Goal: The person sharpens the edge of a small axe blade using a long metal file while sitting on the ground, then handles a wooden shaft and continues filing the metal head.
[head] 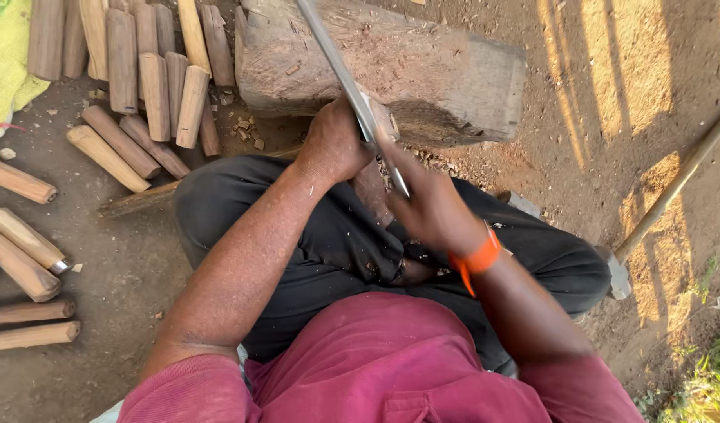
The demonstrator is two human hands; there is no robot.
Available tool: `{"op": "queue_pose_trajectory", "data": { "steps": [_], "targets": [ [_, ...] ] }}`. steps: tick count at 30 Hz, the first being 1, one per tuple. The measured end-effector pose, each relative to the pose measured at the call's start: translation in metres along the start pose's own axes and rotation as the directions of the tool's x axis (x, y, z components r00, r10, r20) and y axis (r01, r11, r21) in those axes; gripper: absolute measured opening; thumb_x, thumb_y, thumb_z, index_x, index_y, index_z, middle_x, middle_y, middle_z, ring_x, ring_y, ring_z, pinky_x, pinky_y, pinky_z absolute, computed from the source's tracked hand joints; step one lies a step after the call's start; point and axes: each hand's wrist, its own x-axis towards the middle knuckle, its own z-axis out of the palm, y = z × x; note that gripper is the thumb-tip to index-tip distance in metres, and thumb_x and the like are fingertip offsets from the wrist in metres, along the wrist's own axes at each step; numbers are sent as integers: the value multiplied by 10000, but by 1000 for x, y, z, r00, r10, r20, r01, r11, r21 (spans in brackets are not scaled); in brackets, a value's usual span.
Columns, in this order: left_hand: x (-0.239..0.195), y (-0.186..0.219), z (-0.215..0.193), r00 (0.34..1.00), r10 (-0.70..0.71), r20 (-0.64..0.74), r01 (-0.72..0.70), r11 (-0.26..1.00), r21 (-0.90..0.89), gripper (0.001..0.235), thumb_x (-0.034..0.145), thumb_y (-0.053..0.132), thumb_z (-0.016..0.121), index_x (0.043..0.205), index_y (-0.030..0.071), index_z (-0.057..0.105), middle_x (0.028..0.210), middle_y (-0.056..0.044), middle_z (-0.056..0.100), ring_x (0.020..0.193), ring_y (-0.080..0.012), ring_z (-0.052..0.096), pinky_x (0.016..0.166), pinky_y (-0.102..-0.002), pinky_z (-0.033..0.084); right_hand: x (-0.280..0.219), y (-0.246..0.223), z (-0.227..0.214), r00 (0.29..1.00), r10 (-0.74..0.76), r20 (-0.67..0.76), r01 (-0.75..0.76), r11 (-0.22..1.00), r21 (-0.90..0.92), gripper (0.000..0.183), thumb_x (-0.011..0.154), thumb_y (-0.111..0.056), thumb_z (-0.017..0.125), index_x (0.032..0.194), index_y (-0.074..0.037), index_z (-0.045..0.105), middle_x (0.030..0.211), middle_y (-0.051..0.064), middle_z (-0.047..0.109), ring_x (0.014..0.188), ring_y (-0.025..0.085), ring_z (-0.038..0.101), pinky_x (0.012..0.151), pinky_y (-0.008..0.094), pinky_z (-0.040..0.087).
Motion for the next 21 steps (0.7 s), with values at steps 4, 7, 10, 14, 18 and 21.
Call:
{"op": "queue_pose_trajectory", "data": {
  "steps": [4,7,10,14,18,21],
  "targets": [
    [5,10,-11,997,-64,31,67,995,-77,267,822,221,790,990,49,674,925,-154,697,888,-359,696,762,-465,567,10,-5,3,992,-111,-67,109,994,-28,761,851,17,656,1573,-59,425,970,282,668,823,381,707,763,403,562],
    [2,6,-8,998,19,62,-16,998,-53,114,877,208,759,921,114,711,942,-98,720,912,-306,722,807,-439,584,-46,-22,3,998,-64,-21,65,993,94,815,831,26,636,1593,-29,353,1162,304,666,788,308,714,752,380,567],
    [-6,2,-2,1000,5,-1,-5,992,-127,97,875,164,734,961,122,715,988,-100,717,924,-295,728,820,-429,587,-65,-31,9,855,491,170,-487,871,-69,824,915,-47,701,1662,-133,364,892,275,616,714,347,644,705,404,581],
    [3,5,-5,997,-76,6,76,993,-95,324,821,219,781,1058,38,654,981,-158,683,895,-345,706,786,-452,570,-7,-14,2,997,-56,-53,58,998,38,747,883,4,686,1566,-49,386,1077,296,628,905,309,683,752,348,551],
    [-2,10,-9,998,-47,-52,35,975,-219,399,838,228,786,1116,-3,617,995,-151,698,909,-353,704,796,-460,558,-14,-13,1,958,286,36,-287,958,16,760,911,-43,702,1605,-103,397,835,234,646,679,218,613,693,323,547],
    [-1,2,-2,995,31,92,-28,999,-28,104,892,173,757,972,142,698,967,-97,727,933,-307,729,834,-432,579,-67,-24,13,897,424,126,-424,905,-27,770,934,-72,710,1620,-134,365,859,253,645,708,238,628,719,317,564]
  ]
}}
